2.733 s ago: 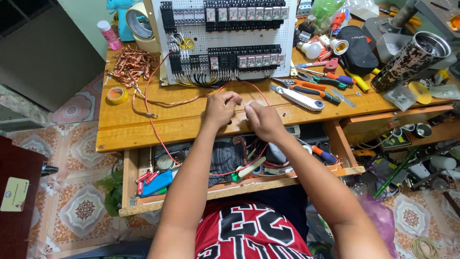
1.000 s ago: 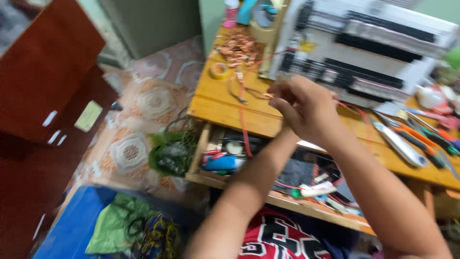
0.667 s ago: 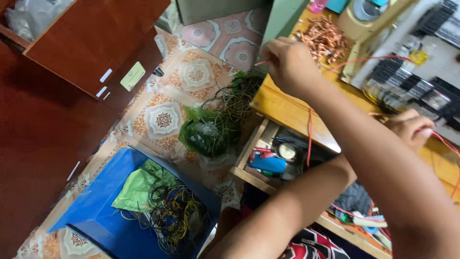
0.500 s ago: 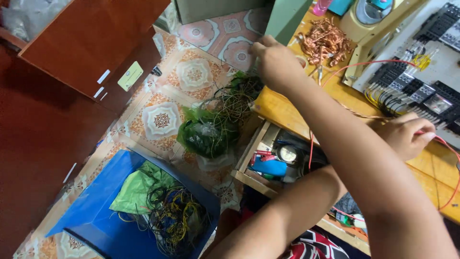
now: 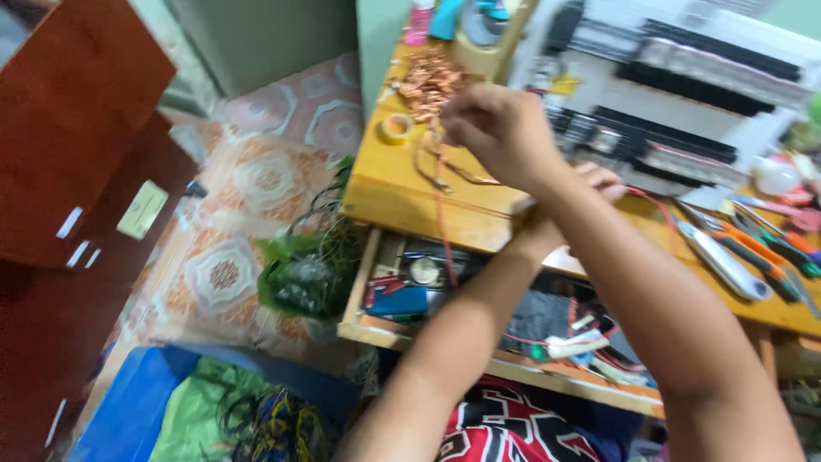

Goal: Wiring an electrical relay panel by stripping wire ends and connecting them to terminals.

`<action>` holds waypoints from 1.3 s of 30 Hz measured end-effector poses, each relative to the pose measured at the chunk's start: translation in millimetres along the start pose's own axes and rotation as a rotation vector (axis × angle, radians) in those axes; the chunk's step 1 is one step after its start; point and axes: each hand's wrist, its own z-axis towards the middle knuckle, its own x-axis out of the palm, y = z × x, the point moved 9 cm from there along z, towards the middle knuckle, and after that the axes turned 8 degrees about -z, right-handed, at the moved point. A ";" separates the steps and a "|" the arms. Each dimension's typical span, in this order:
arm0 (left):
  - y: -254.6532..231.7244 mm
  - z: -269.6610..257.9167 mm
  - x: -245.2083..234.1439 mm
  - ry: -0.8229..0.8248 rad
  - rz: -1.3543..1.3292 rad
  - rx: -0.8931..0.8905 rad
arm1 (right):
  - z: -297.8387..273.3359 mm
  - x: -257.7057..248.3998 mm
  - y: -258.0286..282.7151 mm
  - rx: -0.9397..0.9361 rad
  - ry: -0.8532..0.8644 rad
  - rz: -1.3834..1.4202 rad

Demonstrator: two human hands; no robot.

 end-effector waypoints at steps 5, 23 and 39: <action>-28.2 2.1 27.7 -0.051 0.016 0.125 | 34.2 20.4 24.8 -0.002 -0.085 0.184; 57.1 27.5 31.7 -0.453 -0.357 0.104 | 17.8 21.2 21.0 -0.214 -0.060 -0.030; -83.5 -28.2 26.5 -0.162 -0.391 0.305 | -224.3 -173.6 -89.8 0.225 -0.388 -0.103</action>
